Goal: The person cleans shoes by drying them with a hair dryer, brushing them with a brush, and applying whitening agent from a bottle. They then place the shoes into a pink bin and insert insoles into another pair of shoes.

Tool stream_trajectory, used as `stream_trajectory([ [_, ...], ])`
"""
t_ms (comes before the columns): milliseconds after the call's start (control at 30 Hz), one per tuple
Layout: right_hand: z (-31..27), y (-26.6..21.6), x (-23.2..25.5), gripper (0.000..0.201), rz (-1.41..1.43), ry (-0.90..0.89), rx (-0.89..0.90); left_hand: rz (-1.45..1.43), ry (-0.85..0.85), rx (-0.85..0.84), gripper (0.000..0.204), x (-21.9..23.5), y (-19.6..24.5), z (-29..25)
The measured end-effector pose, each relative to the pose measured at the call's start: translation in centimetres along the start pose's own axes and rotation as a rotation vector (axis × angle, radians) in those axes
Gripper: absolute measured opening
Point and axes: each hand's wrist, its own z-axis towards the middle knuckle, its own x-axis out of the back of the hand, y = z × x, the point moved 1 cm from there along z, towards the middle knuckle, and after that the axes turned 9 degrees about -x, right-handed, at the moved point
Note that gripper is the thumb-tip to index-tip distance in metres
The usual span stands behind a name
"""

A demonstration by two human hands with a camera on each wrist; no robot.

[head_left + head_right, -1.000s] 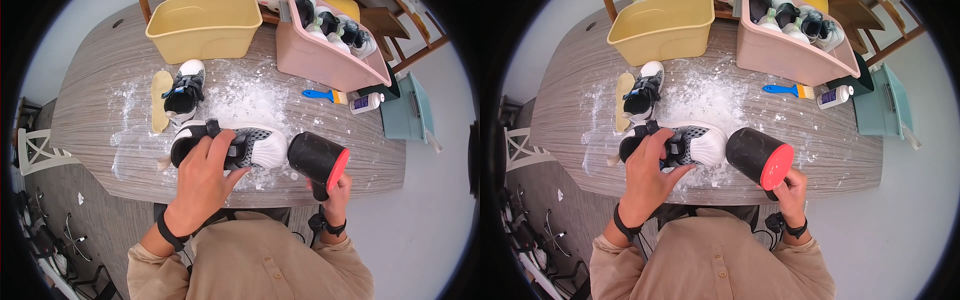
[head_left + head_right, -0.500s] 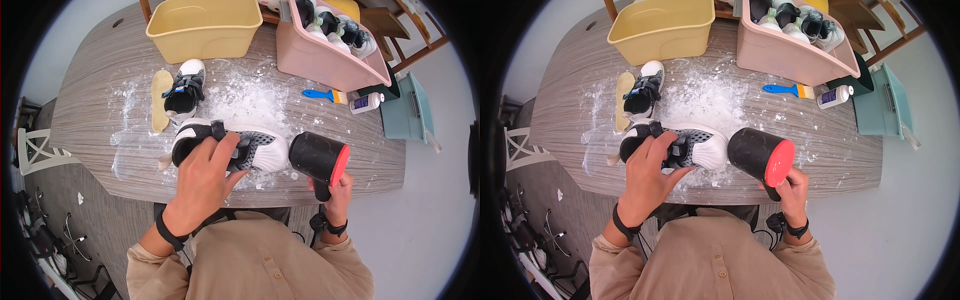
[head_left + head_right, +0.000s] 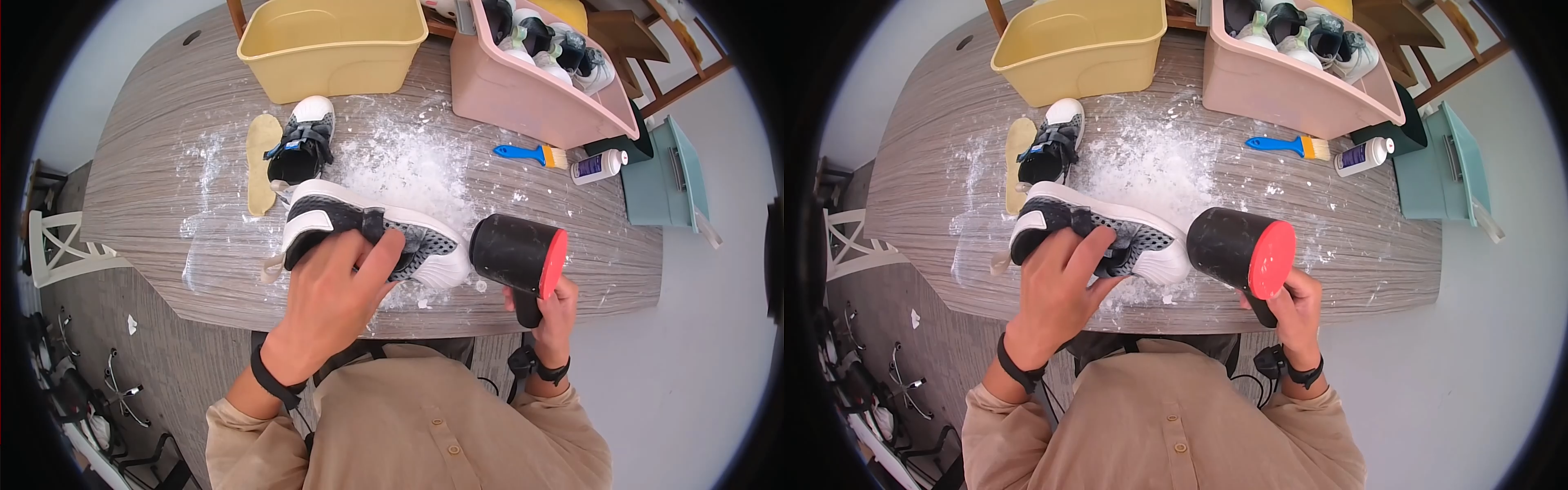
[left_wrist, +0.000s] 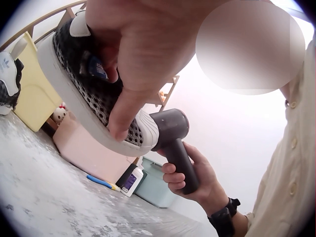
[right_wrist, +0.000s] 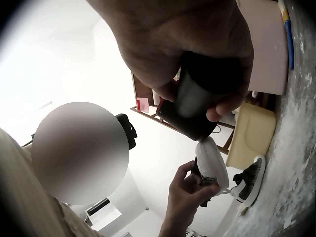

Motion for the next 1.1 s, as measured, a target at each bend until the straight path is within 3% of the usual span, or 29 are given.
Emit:
stream_trajectory([
  [167, 0.1, -0.2, 0.1, 0.028, -0.017, -0.027, -0.013, 0.051, -0.053, -0.099, 0.042, 0.0, -0.3, -0.3],
  [467, 0.6, -1.1, -0.6, 0.029, -0.079, 0.007, -0.134, 0.094, -0.071, -0.161, 0.041, -0.4, 0.1, -0.4],
  [667, 0.7, -0.3, -0.1, 0.033, 0.163, -0.046, -0.053, -0.036, 0.026, 0.029, 0.05, -0.4, -0.4, -0.3],
  [800, 0.3, 0.1, -0.1, 0.035, 0.15, -0.041, -0.03, -0.086, 0.105, 0.107, 0.063, -0.7, -0.5, -0.4],
  [1100, -0.3, 0.4, -0.1, 0.03, 0.092, -0.045, -0.005, -0.124, 0.066, 0.147, 0.06, -0.2, -0.3, -0.3],
])
